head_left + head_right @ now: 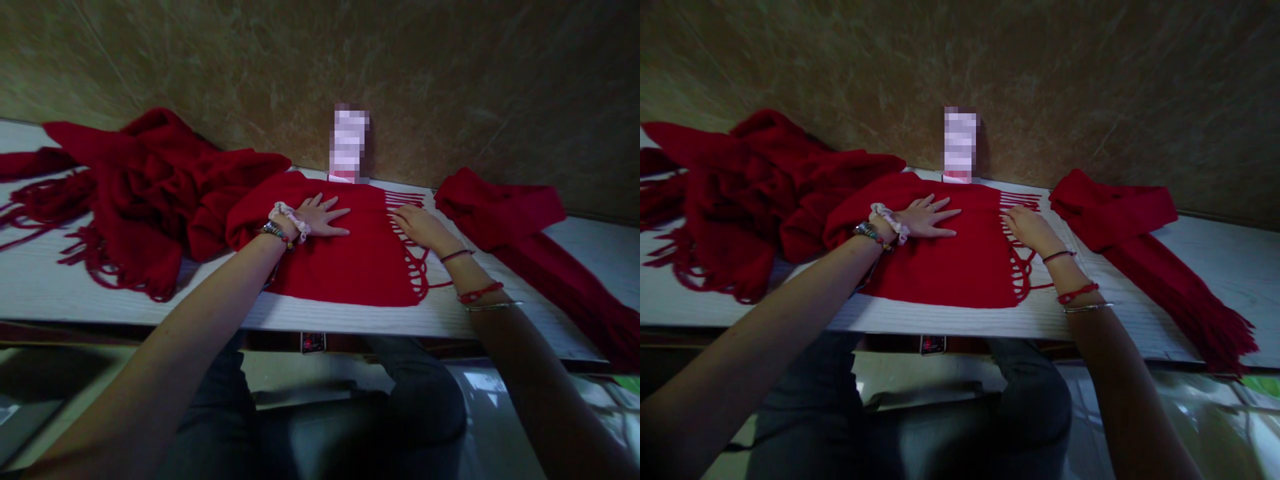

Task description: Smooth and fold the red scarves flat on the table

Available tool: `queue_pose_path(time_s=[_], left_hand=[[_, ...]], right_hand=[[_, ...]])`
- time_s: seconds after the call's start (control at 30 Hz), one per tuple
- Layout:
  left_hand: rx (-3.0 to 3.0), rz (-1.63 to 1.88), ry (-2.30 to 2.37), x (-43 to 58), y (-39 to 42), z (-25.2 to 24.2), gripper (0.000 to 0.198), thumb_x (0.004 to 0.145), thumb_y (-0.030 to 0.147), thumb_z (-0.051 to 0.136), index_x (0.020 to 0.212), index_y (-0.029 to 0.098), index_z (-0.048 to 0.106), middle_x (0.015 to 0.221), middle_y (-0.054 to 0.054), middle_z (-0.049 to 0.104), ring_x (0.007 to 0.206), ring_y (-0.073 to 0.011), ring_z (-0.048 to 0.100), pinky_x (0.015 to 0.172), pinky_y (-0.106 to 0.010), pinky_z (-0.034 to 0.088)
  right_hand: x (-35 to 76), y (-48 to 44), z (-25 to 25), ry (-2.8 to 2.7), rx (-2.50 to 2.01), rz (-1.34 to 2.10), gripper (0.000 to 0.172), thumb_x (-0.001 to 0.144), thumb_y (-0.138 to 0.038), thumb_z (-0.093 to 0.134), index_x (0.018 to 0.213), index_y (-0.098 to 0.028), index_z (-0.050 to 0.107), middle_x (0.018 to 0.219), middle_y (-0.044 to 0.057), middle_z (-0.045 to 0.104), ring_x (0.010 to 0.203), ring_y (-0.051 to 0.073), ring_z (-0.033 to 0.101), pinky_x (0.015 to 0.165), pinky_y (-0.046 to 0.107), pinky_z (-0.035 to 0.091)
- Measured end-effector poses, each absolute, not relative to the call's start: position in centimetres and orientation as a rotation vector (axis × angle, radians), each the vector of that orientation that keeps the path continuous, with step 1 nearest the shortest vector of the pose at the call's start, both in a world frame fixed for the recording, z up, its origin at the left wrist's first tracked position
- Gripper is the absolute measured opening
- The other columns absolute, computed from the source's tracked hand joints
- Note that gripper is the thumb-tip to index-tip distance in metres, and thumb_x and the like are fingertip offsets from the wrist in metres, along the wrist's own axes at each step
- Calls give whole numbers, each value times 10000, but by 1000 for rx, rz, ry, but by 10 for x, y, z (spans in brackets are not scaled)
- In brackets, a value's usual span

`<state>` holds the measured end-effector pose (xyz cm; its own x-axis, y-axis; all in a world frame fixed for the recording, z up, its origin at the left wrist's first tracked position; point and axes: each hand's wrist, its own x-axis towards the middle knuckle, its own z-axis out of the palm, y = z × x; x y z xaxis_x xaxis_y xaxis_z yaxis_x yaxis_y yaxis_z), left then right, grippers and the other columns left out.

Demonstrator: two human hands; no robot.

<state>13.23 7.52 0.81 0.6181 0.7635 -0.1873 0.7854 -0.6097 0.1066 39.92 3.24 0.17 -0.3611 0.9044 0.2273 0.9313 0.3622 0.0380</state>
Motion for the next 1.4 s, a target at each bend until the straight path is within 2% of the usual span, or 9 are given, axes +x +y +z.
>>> queue_pose_path(time_s=[0.13, 0.33, 0.6, 0.67, 0.83, 0.97, 1.2, 1.33, 1.4], left_hand=[[2655, -184, 1295, 132, 77, 7, 787, 736, 754, 275, 1405, 360, 144, 1504, 9, 21, 1342, -371, -9, 1065, -486, 71], [2652, -180, 1286, 131, 80, 4, 788, 734, 755, 285, 1404, 368, 137, 1504, 23, 17, 1344, -362, -22, 1069, -474, 61], [2659, -174, 1308, 132, 80, 3, 779, 739, 753, 283, 1402, 367, 150, 1504, 2, 36, 1342, -373, 3, 1057, -503, 89], [2663, -171, 1306, 132, 80, 3, 776, 742, 750, 284, 1402, 365, 151, 1503, 1, 39, 1342, -372, 5, 1057, -502, 92], [2686, -168, 1283, 132, 80, 3, 777, 744, 752, 276, 1403, 356, 162, 1503, -15, 53, 1339, -382, 8, 1057, -498, 95], [2687, -171, 1282, 132, 78, 5, 769, 756, 740, 272, 1406, 345, 159, 1502, -18, 60, 1339, -380, 14, 1062, -485, 93], [2681, -175, 1275, 131, 75, 8, 762, 761, 731, 287, 1406, 344, 163, 1502, -18, 57, 1337, -384, 21, 1063, -486, 95], [2703, -162, 1314, 133, 69, 10, 720, 795, 692, 285, 1406, 328, 181, 1498, -38, 91, 1335, -385, 47, 1060, -485, 118], [2750, -146, 1328, 136, 63, 11, 658, 835, 632, 280, 1404, 310, 208, 1495, -47, 106, 1340, -371, 50, 1061, -479, 121]], right_hand=[[405, 27, 8, -2385, -1678, -341, 334, 849, -218, 350, 1008, -139, 633, 1080, 142, 610, 1045, 266, 541, 899, 423, 441], [381, 37, 2, -2467, -1490, -232, 286, 820, -182, 378, 989, -148, 607, 1003, 111, 625, 976, 230, 553, 901, 376, 434], [426, 29, 6, -2194, -2073, -416, 281, 822, -171, 363, 903, -75, 615, 917, 192, 623, 873, 283, 587, 767, 399, 465], [431, 27, 7, -2146, -2043, -421, 287, 817, -177, 378, 936, -72, 617, 960, 196, 614, 928, 288, 574, 805, 408, 456], [402, 34, 3, -2405, -1537, -196, 433, 852, -302, 393, 1238, -129, 480, 1308, 146, 467, 1216, 247, 414, 1009, 418, 345], [395, 36, -7, -2532, -1553, 22, 465, 882, -336, 325, 1285, -139, 446, 1340, 112, 457, 1252, 215, 391, 1055, 397, 301], [451, 20, 0, -2370, -1821, -83, 385, 835, -301, 411, 1134, -127, 579, 1196, 145, 578, 1146, 268, 502, 994, 435, 371], [434, 10, 17, -2353, -1546, -149, 318, 829, -267, 423, 1055, -155, 616, 1150, 108, 605, 1105, 238, 525, 958, 403, 393], [413, 7, 23, -2470, -1424, -47, 266, 821, -243, 427, 967, -171, 638, 1039, 84, 649, 993, 211, 577, 883, 361, 436]])
